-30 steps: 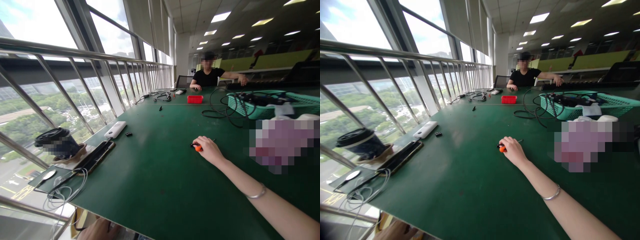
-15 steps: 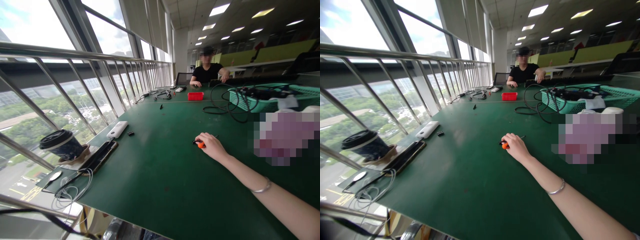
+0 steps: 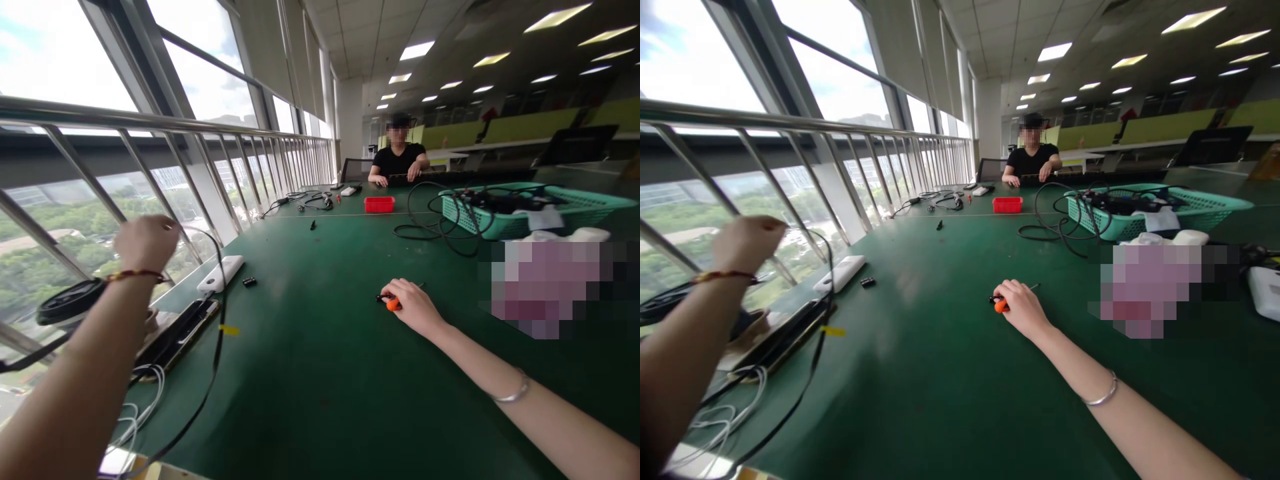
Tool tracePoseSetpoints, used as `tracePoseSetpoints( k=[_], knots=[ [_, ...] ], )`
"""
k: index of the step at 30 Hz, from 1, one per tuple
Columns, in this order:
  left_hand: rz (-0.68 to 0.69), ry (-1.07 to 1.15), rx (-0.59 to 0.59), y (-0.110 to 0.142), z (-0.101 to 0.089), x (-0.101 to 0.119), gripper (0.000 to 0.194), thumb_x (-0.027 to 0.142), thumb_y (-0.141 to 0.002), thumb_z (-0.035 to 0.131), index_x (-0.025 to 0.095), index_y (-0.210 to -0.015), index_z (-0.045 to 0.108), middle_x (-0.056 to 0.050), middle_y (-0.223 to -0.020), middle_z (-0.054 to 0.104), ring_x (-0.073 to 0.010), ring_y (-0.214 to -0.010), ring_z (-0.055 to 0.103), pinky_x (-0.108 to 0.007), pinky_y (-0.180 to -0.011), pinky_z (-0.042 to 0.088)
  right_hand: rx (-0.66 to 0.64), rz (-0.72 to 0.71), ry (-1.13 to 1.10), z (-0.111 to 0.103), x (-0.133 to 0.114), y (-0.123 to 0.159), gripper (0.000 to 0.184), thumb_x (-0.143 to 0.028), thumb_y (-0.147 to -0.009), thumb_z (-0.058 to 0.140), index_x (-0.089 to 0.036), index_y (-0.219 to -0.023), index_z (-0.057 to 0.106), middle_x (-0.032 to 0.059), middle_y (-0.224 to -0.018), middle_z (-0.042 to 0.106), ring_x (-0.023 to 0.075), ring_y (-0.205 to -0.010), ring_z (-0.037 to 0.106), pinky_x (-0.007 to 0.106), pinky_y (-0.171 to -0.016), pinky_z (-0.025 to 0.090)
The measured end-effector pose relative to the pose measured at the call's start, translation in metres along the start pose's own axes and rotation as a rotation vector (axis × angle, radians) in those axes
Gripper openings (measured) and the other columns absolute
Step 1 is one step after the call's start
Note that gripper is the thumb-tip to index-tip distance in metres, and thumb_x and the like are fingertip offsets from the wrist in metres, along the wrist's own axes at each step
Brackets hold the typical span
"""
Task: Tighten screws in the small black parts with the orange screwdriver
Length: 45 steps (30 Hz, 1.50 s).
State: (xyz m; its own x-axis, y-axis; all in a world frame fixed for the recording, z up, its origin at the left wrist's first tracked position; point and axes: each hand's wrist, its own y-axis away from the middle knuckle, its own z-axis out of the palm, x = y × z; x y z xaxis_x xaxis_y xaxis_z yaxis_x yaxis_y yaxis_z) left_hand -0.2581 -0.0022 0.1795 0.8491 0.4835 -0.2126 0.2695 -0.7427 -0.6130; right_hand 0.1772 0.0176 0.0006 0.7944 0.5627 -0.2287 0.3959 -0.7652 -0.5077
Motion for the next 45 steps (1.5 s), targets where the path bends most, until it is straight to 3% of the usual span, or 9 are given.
tracePoseSetpoints(
  k=[3,6,8,10,13,21,38,41,45],
  knots=[
    [0.128,0.106,-0.165,-0.002,-0.014,0.058,0.057,0.03,-0.088,0.017,-0.004,-0.106,0.06,-0.011,-0.106,0.06,-0.0324,-0.109,0.05,-0.039,-0.081,0.042,0.001,0.007,0.0,0.0,-0.001,-0.002,0.014,-0.008,-0.079,0.049,-0.021,-0.078,0.057,0.0022,-0.083,0.062,0.0181,-0.079,0.055,0.031,-0.069,0.045],
    [0.343,0.332,-0.035,0.036,-0.024,0.134,0.042,0.024,-0.086,0.032,0.006,-0.11,0.06,-0.011,-0.112,0.059,-0.0268,-0.112,0.05,-0.039,-0.089,0.041,0.001,0.009,-0.004,0.001,-0.001,-0.003,0.014,-0.009,-0.08,0.049,-0.021,-0.078,0.056,0.002,-0.082,0.062,0.0177,-0.079,0.054,0.031,-0.069,0.044],
    [0.409,0.545,-0.119,0.067,-0.027,0.185,0.032,0.02,-0.081,0.042,0.014,-0.101,0.066,-0.009,-0.107,0.063,-0.0217,-0.098,0.058,-0.032,-0.084,0.045,0.0,0.01,-0.007,0.001,-0.001,-0.003,0.013,-0.009,-0.08,0.049,-0.021,-0.078,0.056,0.0019,-0.082,0.062,0.0177,-0.079,0.054,0.031,-0.07,0.044],
    [0.586,0.792,-0.262,0.096,-0.024,0.228,0.028,0.018,-0.079,0.046,0.02,-0.096,0.067,-0.005,-0.1,0.066,-0.0184,-0.088,0.061,-0.027,-0.077,0.047,0.002,0.013,-0.008,0.002,0.0,-0.003,0.013,-0.01,-0.08,0.049,-0.02,-0.079,0.056,0.0023,-0.082,0.061,0.018,-0.08,0.054,0.031,-0.071,0.044],
    [0.671,0.967,-0.388,0.128,-0.01,0.266,0.029,0.01,-0.073,0.045,0.02,-0.091,0.066,-0.005,-0.093,0.067,-0.0185,-0.082,0.062,-0.027,-0.071,0.048,0.006,0.014,-0.003,0.004,0.001,-0.004,0.012,-0.01,-0.081,0.049,-0.02,-0.08,0.056,0.003,-0.082,0.06,0.0185,-0.081,0.053,0.031,-0.071,0.043],
    [0.701,1.311,-0.42,0.148,0.026,0.277,0.022,0.016,-0.067,0.057,0.017,-0.088,0.063,-0.004,-0.086,0.066,-0.0172,-0.08,0.06,-0.027,-0.074,0.048,-0.004,-0.006,0.002,0.005,0.002,-0.006,0.013,-0.008,-0.08,0.049,-0.019,-0.081,0.056,0.0026,-0.082,0.06,0.0191,-0.08,0.053,0.032,-0.071,0.043],
    [0.596,1.412,-0.555,0.144,0.026,0.276,0.01,0.015,-0.069,0.06,0.014,-0.076,0.068,-0.004,-0.076,0.07,-0.0144,-0.07,0.063,-0.023,-0.068,0.048,0.076,-0.024,-0.033,0.004,0.0,-0.002,0.014,-0.013,-0.081,0.049,-0.021,-0.089,0.058,0.0038,-0.084,0.061,0.0194,-0.08,0.055,0.033,-0.071,0.045],
    [0.588,1.448,-0.582,0.143,0.028,0.278,0.01,0.015,-0.069,0.061,0.013,-0.076,0.068,-0.004,-0.076,0.07,-0.0143,-0.069,0.063,-0.023,-0.068,0.049,0.236,0.008,-0.04,-0.008,-0.004,-0.004,0.015,-0.021,-0.084,0.047,-0.02,-0.097,0.055,0.0066,-0.088,0.059,0.0206,-0.084,0.054,0.035,-0.076,0.045],
    [0.571,1.508,-0.639,0.142,0.033,0.281,0.011,0.016,-0.068,0.064,0.013,-0.078,0.068,-0.005,-0.078,0.07,-0.0148,-0.071,0.064,-0.024,-0.069,0.05,0.629,0.023,-0.167,-0.03,-0.01,-0.007,0.023,-0.033,-0.078,0.053,-0.018,-0.096,0.051,0.0073,-0.088,0.056,0.0194,-0.079,0.054,0.032,-0.07,0.046]
  ],
)
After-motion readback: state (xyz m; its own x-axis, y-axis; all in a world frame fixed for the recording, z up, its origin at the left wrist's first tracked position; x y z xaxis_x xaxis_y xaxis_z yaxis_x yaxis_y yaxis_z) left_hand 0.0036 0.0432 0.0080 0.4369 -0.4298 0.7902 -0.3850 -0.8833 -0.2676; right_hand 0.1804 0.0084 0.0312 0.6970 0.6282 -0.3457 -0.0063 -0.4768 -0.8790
